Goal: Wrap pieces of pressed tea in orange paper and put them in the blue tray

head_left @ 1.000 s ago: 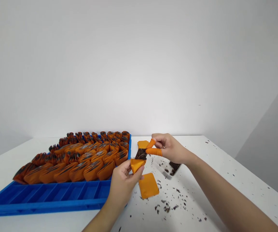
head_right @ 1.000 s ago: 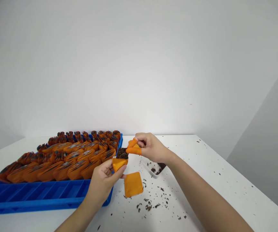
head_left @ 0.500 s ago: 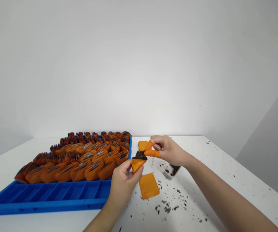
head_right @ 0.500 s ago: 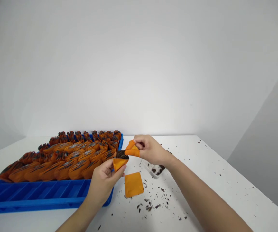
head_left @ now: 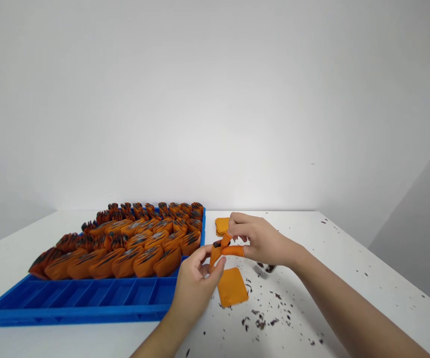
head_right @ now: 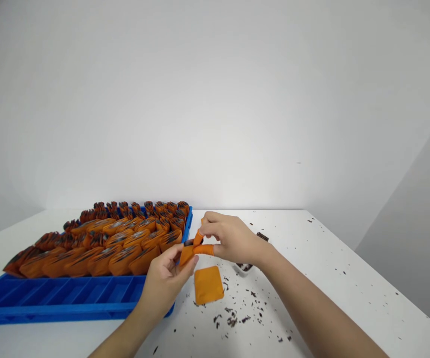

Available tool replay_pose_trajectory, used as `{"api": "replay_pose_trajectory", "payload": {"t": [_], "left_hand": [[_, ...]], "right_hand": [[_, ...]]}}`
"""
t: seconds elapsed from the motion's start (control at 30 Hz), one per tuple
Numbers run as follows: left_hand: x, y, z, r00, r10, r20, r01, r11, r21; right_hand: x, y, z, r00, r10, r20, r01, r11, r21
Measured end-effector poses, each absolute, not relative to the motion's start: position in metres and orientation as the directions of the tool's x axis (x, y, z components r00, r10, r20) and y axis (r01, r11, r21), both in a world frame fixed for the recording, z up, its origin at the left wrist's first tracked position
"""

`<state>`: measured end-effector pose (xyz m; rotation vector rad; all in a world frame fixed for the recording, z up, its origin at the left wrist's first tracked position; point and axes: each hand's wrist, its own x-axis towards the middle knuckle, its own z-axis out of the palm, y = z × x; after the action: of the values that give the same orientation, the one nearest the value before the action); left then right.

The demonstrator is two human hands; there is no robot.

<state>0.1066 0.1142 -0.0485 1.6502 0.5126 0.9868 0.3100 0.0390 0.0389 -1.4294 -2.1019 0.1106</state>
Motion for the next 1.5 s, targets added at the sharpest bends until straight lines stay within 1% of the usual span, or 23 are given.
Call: {"api": "replay_pose_trajectory", "payload": {"t": [0.13, 0.2, 0.23, 0.3, 0.37, 0.43, 0.5, 0.63, 0.73, 0.8, 0.83, 0.9, 0.93, 1.0, 1.07, 1.13, 1.2, 1.3, 1.5], "left_hand": [[0.104, 0.114, -0.050, 0.558, 0.769, 0.311, -0.059, -0.337, 0.940], [0.103, 0.114, -0.049, 0.552, 0.768, 0.324, -0.003, -0.387, 0.922], [0.102, 0.114, -0.048, 0.553, 0.761, 0.340, 0.027, -0.425, 0.905], [0.100, 0.114, -0.046, 0.556, 0.739, 0.381, 0.064, -0.494, 0.867], [0.099, 0.113, -0.044, 0.561, 0.719, 0.412, 0.067, -0.535, 0.842], [0.100, 0.112, -0.044, 0.570, 0.707, 0.418, 0.060, -0.543, 0.837], [0.101, 0.111, -0.044, 0.583, 0.706, 0.402, 0.062, -0.532, 0.845], [0.105, 0.107, -0.044, 0.606, 0.720, 0.339, 0.071, -0.473, 0.878], [0.106, 0.105, -0.044, 0.603, 0.732, 0.318, 0.144, -0.491, 0.859], [0.105, 0.103, -0.045, 0.616, 0.697, 0.368, 0.166, -0.571, 0.804], [0.105, 0.101, -0.046, 0.641, 0.655, 0.400, 0.159, -0.623, 0.766], [0.104, 0.098, -0.048, 0.732, 0.525, 0.435, 0.131, -0.734, 0.666], [0.103, 0.095, -0.048, 0.786, 0.448, 0.425, 0.120, -0.787, 0.606], [0.102, 0.092, -0.049, 0.877, 0.317, 0.362, 0.123, -0.875, 0.469], [0.101, 0.089, -0.050, 0.934, 0.224, 0.278, 0.128, -0.936, 0.327], [0.101, 0.088, -0.050, 0.967, 0.141, 0.211, 0.097, -0.974, 0.206], [0.101, 0.089, -0.052, 0.980, 0.059, 0.189, 0.037, -0.992, 0.117], [0.102, 0.090, -0.056, 0.974, -0.007, 0.228, -0.018, -0.999, 0.045], [0.104, 0.091, -0.067, 0.941, -0.058, 0.334, -0.050, -0.998, -0.032]], "right_hand": [[0.303, 0.033, 0.043, -0.271, 0.889, 0.369, 0.904, 0.367, -0.219], [0.301, 0.031, 0.046, -0.278, 0.893, 0.354, 0.917, 0.356, -0.178], [0.300, 0.030, 0.048, -0.277, 0.893, 0.355, 0.917, 0.356, -0.180], [0.302, 0.030, 0.050, -0.264, 0.891, 0.371, 0.901, 0.364, -0.234], [0.305, 0.031, 0.052, -0.248, 0.888, 0.387, 0.867, 0.382, -0.321], [0.308, 0.032, 0.052, -0.261, 0.889, 0.376, 0.820, 0.410, -0.399], [0.310, 0.033, 0.051, -0.295, 0.888, 0.353, 0.781, 0.437, -0.447], [0.312, 0.030, 0.055, -0.303, 0.890, 0.341, 0.766, 0.440, -0.469], [0.314, 0.022, 0.066, -0.266, 0.877, 0.401, 0.784, 0.439, -0.440], [0.312, 0.016, 0.074, -0.231, 0.854, 0.465, 0.804, 0.437, -0.403], [0.310, 0.014, 0.077, -0.216, 0.841, 0.497, 0.815, 0.435, -0.382], [0.300, 0.016, 0.079, -0.204, 0.811, 0.549, 0.832, 0.439, -0.339], [0.292, 0.019, 0.078, -0.212, 0.799, 0.563, 0.839, 0.444, -0.314], [0.275, 0.033, 0.072, -0.261, 0.784, 0.563, 0.845, 0.468, -0.259], [0.256, 0.054, 0.061, -0.363, 0.778, 0.512, 0.827, 0.522, -0.207], [0.241, 0.079, 0.049, -0.439, 0.768, 0.466, 0.812, 0.561, -0.160], [0.230, 0.101, 0.037, -0.493, 0.759, 0.426, 0.803, 0.585, -0.112], [0.221, 0.126, 0.021, -0.518, 0.767, 0.379, 0.810, 0.582, -0.070], [0.214, 0.141, -0.002, -0.507, 0.775, 0.377, 0.821, 0.568, -0.064]]}}
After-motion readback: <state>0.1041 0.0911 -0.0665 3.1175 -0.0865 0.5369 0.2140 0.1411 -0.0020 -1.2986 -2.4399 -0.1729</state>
